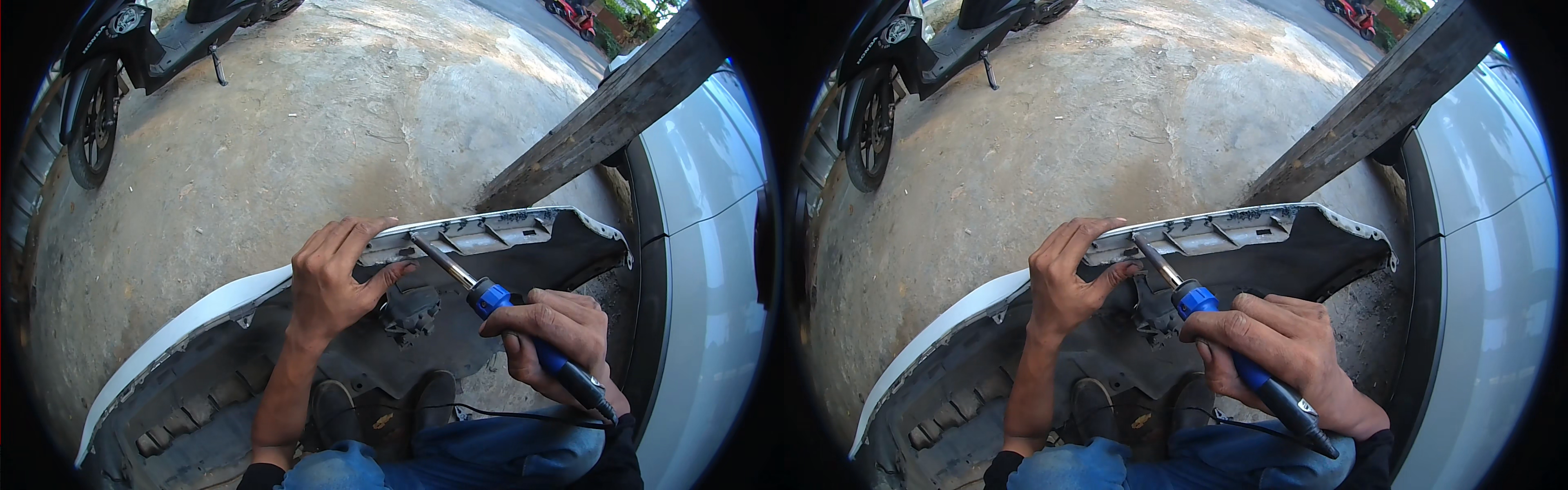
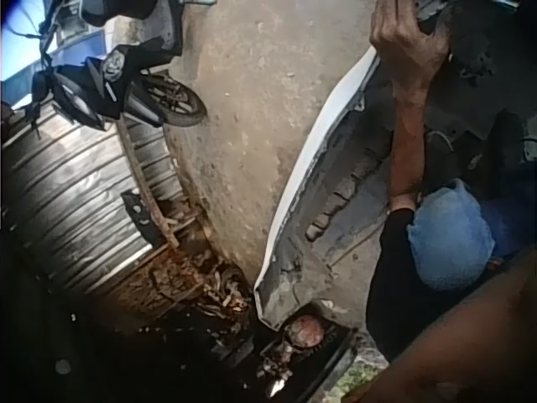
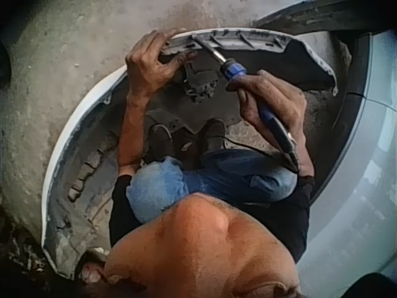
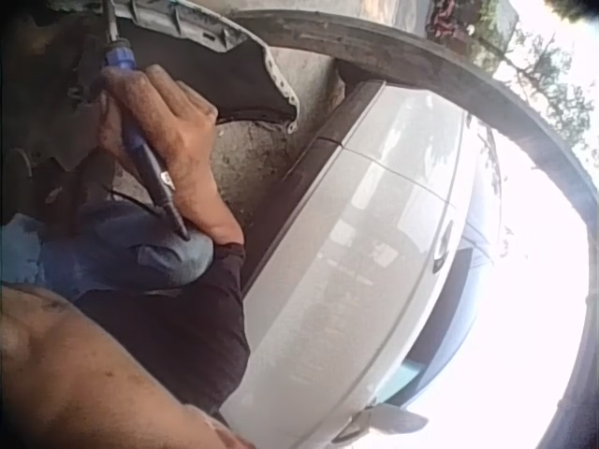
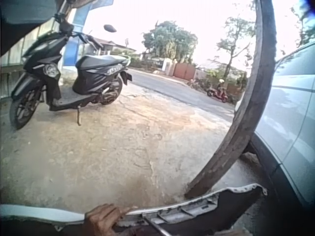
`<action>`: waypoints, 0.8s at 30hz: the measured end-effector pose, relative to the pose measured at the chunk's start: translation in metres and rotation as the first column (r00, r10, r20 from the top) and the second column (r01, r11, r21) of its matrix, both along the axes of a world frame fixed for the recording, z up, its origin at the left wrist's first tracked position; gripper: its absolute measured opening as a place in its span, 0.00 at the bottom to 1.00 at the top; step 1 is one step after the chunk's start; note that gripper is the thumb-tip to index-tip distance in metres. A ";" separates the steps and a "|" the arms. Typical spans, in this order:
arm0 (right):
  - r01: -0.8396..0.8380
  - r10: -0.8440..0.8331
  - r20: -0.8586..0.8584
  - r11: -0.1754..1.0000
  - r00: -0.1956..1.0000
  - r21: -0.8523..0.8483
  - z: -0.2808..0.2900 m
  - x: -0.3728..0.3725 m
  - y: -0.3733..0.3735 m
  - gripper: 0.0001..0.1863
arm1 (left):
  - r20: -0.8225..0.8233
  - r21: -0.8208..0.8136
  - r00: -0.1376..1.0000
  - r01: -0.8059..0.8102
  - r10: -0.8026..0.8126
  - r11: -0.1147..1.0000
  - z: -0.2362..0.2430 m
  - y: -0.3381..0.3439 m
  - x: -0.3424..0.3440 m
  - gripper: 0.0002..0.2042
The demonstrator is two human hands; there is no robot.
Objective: Repairing a white car bumper by using a soldering iron to melt and bond plastic edges.
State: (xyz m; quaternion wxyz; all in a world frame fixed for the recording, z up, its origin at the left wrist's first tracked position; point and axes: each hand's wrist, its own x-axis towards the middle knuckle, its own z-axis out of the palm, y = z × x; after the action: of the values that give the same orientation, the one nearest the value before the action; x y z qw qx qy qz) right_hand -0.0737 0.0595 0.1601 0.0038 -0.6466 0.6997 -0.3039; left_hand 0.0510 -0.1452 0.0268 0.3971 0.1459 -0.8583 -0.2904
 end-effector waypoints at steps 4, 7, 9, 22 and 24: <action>-0.002 0.002 0.000 1.000 1.000 0.015 0.002 0.000 0.000 0.10 | -0.005 0.002 1.000 0.002 -0.002 1.000 -0.001 0.000 -0.001 0.22; -0.005 0.005 -0.010 1.000 1.000 0.026 0.002 0.000 0.000 0.10 | -0.036 -0.043 0.999 -0.009 0.008 0.999 -0.003 -0.002 -0.001 0.23; -0.004 0.004 -0.010 1.000 1.000 0.030 0.003 0.000 0.001 0.10 | -0.049 -0.052 0.999 -0.004 0.001 0.999 -0.004 -0.002 -0.002 0.23; -0.026 0.028 -0.039 0.998 0.999 0.052 0.002 0.000 0.003 0.11 | -0.045 -0.062 0.999 -0.013 0.010 0.998 -0.005 -0.003 -0.001 0.23; -0.042 0.044 -0.015 0.996 0.999 0.080 0.009 -0.002 0.008 0.12 | -0.034 -0.075 0.999 -0.018 0.015 0.997 -0.006 -0.003 0.000 0.23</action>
State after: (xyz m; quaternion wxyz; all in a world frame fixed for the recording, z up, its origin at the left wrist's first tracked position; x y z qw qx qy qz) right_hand -0.0760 0.0671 0.1692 0.0302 -0.6634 0.6971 -0.2703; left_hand 0.0511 -0.1482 0.0210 0.4189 0.1330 -0.8607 -0.2569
